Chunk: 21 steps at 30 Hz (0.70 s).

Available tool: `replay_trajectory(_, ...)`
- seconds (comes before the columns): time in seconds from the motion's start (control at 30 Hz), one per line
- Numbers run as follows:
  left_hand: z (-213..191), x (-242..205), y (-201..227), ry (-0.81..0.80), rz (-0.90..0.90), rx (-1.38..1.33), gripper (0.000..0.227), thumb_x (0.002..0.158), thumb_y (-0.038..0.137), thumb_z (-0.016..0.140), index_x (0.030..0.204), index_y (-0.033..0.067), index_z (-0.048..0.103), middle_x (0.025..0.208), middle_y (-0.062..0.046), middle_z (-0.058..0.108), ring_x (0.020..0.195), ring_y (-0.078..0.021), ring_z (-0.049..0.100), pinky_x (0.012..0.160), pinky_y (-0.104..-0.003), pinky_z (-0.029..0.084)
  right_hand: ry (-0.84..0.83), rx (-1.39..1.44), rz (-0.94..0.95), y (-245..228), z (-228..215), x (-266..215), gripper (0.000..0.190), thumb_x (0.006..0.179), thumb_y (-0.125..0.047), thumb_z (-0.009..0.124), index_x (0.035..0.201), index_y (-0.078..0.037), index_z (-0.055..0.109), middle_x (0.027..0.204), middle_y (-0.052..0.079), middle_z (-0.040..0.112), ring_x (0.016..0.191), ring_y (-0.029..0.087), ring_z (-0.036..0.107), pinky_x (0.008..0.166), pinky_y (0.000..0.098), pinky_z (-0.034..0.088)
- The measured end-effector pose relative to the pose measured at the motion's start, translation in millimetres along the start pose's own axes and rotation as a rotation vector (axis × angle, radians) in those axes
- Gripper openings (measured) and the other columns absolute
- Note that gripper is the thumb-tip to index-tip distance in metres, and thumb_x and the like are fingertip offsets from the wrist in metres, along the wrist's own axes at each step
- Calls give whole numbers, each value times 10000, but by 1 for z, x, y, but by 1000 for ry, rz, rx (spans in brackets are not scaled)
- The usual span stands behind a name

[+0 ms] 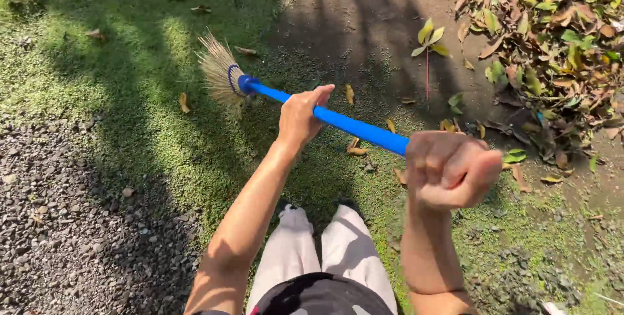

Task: Sweeping dry leaves into a pile on a dirt and grass path.

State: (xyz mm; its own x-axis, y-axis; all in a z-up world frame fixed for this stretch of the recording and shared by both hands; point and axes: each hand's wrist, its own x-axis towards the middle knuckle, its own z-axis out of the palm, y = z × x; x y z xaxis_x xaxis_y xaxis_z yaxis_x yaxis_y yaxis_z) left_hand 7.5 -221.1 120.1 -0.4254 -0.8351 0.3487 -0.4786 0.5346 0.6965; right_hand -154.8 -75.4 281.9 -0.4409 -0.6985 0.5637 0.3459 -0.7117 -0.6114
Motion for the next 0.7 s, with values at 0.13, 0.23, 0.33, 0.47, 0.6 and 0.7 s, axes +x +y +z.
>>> replay_trajectory(0.13,16,-12,48,-107,-10,-43,384,867,100,746,1232,206,689,804,-97,730,717,-330,716,585,-467,527,55,-11,62,-41,-48,19,647,1173,-472,326,610,-156,346,481,-31,299,344,102,216,358,260,233)
replay_trajectory(0.23,65,-38,34,-131,-6,-50,430,813,86,742,1217,224,690,808,-67,741,713,-305,727,584,-449,540,145,-37,138,-37,-71,17,675,1208,-435,326,603,-135,335,490,-17,297,361,106,205,373,270,233)
replay_trajectory(0.33,101,-70,40,-129,-42,-86,443,781,87,744,1195,232,685,835,-38,751,738,-285,735,608,-427,554,171,-169,220,-40,-63,2,643,1211,-378,354,621,-126,308,493,-5,289,373,102,212,385,286,229)
replay_trajectory(0.47,118,-28,72,-69,-98,-109,454,780,95,758,1205,239,691,794,-35,726,727,-280,727,609,-428,547,52,-229,129,-61,-84,12,575,1165,-386,374,660,-124,292,500,-4,275,377,94,215,370,273,232)
replay_trajectory(0.6,142,-5,99,57,-45,-109,515,762,81,751,1250,230,677,739,-56,655,693,-298,690,606,-445,520,-81,-110,-25,-101,-131,15,552,1088,-435,373,611,-159,348,493,-36,322,372,105,258,365,293,272)
replay_trajectory(0.7,153,24,133,138,36,-86,531,774,73,731,1278,223,651,727,-47,640,688,-297,681,605,-450,510,-143,18,-113,-132,-165,40,559,1073,-450,327,599,-157,380,497,-33,375,379,112,292,361,308,298)
